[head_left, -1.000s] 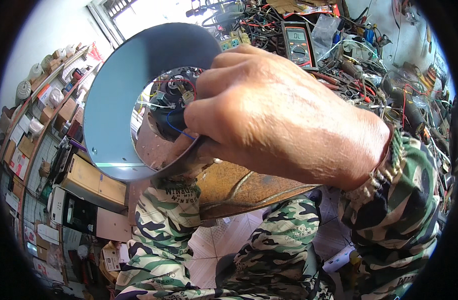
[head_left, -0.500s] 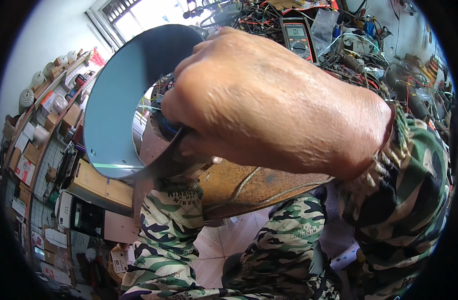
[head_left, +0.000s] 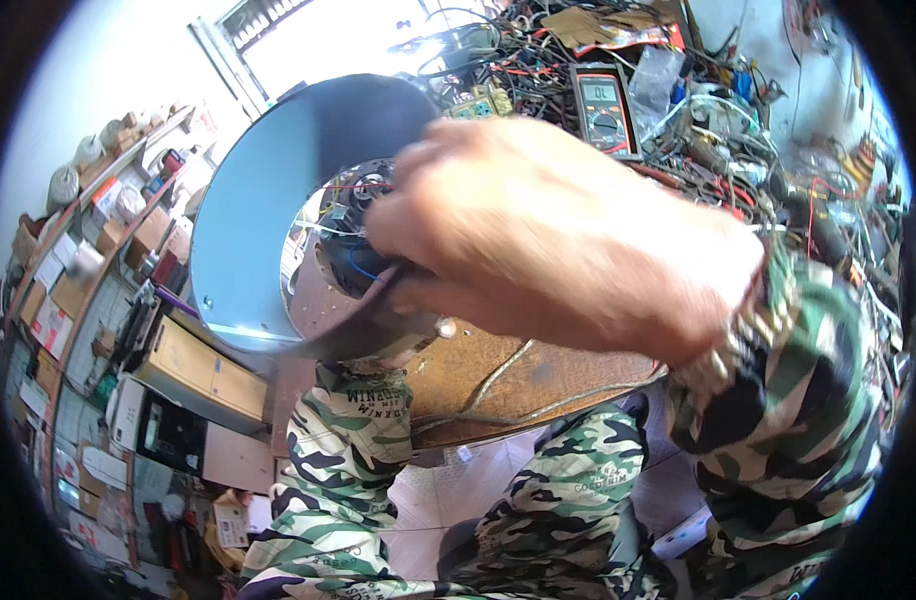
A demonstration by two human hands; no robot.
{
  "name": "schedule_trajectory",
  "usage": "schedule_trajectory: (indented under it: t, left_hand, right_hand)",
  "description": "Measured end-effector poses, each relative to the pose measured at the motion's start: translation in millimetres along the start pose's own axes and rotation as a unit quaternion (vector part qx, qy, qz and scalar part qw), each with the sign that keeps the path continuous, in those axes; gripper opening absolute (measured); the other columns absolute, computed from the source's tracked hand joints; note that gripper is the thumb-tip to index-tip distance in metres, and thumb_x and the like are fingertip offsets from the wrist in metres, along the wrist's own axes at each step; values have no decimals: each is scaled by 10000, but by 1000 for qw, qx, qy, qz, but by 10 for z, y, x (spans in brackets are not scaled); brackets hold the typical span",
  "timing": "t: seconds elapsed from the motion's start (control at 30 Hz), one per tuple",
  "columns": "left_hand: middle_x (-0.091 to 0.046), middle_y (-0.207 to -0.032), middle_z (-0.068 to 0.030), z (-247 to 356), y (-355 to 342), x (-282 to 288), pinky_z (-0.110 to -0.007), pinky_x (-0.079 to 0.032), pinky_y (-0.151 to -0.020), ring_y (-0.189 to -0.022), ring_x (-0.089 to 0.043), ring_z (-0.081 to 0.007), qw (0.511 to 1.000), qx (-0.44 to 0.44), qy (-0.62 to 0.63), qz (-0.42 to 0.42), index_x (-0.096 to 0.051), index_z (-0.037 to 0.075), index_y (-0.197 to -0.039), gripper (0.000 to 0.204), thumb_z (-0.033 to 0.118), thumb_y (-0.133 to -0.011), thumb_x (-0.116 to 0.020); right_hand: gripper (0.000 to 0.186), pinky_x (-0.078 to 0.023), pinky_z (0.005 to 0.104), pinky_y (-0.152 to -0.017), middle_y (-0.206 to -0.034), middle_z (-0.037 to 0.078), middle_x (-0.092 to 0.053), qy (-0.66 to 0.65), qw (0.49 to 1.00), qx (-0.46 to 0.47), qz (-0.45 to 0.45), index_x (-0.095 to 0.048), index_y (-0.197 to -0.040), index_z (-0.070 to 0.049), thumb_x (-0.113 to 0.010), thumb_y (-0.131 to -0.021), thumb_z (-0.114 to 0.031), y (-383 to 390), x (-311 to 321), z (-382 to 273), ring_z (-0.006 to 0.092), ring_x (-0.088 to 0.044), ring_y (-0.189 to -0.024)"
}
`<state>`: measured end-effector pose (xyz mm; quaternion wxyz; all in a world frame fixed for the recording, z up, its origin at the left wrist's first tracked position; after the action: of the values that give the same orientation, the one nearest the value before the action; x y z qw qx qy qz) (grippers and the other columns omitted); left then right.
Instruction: The person uses a multimeter to test electrical continuity on a small circuit board and wires connected to a disassembled appliance. They repeatedly touch the probes to different terminals and then inspect the interior of a metal housing.
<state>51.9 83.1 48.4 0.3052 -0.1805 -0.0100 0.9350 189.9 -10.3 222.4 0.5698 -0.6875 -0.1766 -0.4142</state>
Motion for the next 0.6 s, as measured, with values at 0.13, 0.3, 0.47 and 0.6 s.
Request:
schedule_trajectory:
  t: [0.13, 0.3, 0.47, 0.6]
  left_hand:
    - [-599, -1014, -70, -168, 9, 34, -284, -489, -788, -913, -580, -138, 999, 9, 28, -12, -522, -41, -1258, 393, 224, -969, -554]
    - [-565, -913, -36, -197, 35, -95, -280, -458, -744, -836, -542, -120, 997, 15, 69, -15, -522, -48, -1271, 399, 223, -979, -545]
    - [-603, -989, -61, -252, 35, -69, -312, -461, -850, -924, -577, -150, 997, 21, 72, 35, -550, -58, -1174, 422, 295, -947, -590]
    - [-652, -1044, -104, -279, 15, -86, -318, -474, -896, -999, -614, -183, 997, 34, 70, 18, -553, -88, -1237, 433, 221, -936, -577]
  right_hand:
    - [197, -522, 363, -668, -795, 86, -572, 69, 997, 34, -13, -658, -891, -36, -701, -709, -99, 174, -293, -102, 277, -594, -818]
    - [368, -534, 393, -733, -922, 111, -599, 38, 999, 2, 5, -644, -967, -34, -779, -634, -115, 434, -326, -71, 312, -604, -933]
    - [502, -530, 445, -791, -961, 156, -597, -13, 999, -24, 33, -642, -1034, -26, -826, -582, -142, 542, -361, 0, 375, -599, -995]
    - [406, -536, 437, -801, -1000, 151, -577, 15, 998, -57, -16, -617, -1050, -21, -750, -683, -133, 569, -510, 16, 346, -580, -1034]
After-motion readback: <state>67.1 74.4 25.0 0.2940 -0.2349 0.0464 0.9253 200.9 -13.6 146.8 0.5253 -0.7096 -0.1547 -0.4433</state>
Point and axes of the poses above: each hand's wrist, its own y-axis away from the middle knuckle, its own x-axis out of the back of the hand, z = x × y, the point moved 9 cm from there along -y, towards the middle knuckle
